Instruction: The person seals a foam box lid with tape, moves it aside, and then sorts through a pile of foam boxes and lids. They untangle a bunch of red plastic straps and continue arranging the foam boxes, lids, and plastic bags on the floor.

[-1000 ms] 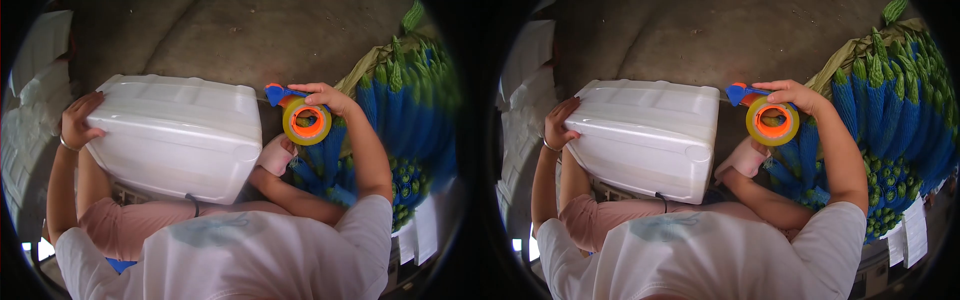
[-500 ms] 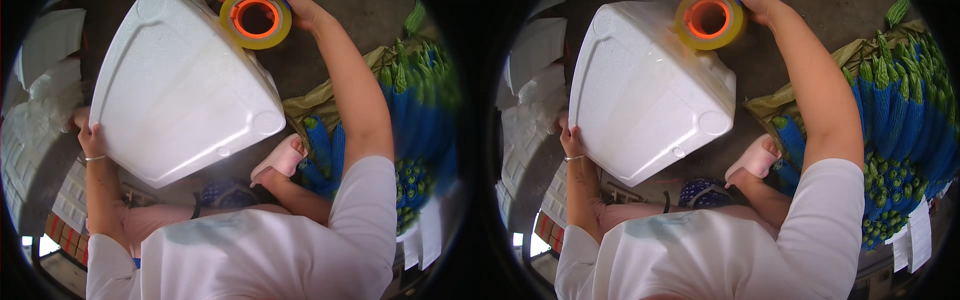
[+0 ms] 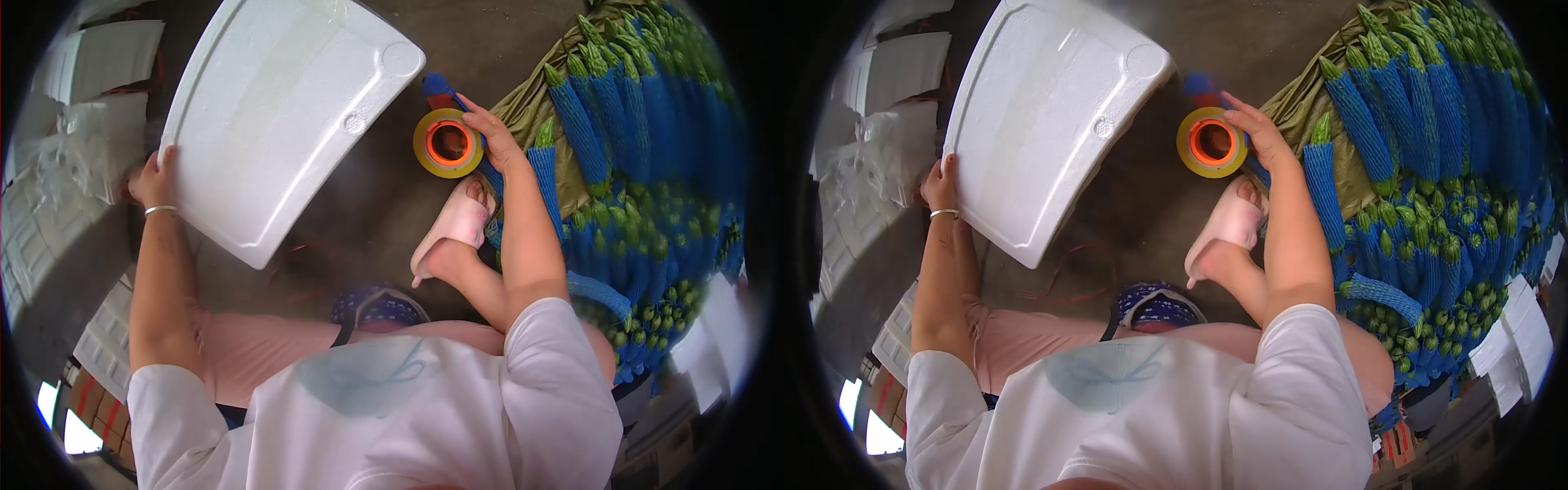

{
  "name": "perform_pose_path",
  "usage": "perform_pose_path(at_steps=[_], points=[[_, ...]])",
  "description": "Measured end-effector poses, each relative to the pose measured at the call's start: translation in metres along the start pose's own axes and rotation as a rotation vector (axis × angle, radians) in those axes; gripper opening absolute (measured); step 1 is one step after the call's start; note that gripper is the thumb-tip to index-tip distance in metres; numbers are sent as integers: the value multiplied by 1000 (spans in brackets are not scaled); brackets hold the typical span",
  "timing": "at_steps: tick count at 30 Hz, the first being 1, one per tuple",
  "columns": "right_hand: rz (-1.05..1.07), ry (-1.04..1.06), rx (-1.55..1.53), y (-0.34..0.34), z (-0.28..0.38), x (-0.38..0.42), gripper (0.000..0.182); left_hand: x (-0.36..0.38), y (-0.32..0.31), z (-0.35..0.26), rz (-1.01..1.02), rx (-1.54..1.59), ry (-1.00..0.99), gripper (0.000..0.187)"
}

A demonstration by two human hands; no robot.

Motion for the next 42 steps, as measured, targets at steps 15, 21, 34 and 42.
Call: perform_pose_path(at_steps=[15, 21, 34, 42], points=[[206, -46, -159, -125, 132, -167, 43, 34, -27, -29, 131, 220, 139, 60], [126, 8, -71, -98, 93, -120, 50, 50, -24, -48, -10, 553, 298, 61], [22, -156, -631, -165, -175, 52, 67, 55, -48, -21, 15, 671, 300, 58], [-51, 111, -41, -127, 114, -103, 42, 169, -97, -167, 534, 1107, 663, 57]])
Point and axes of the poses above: each hand's wrist, its own x-axis away from the middle knuckle, its own y-axis out of the back of the hand, z = x × y, the point moved 8 cm from there along -x, towards the middle knuckle, and after that the axes turned 5 degrees about -y, right-handed, at the moved point
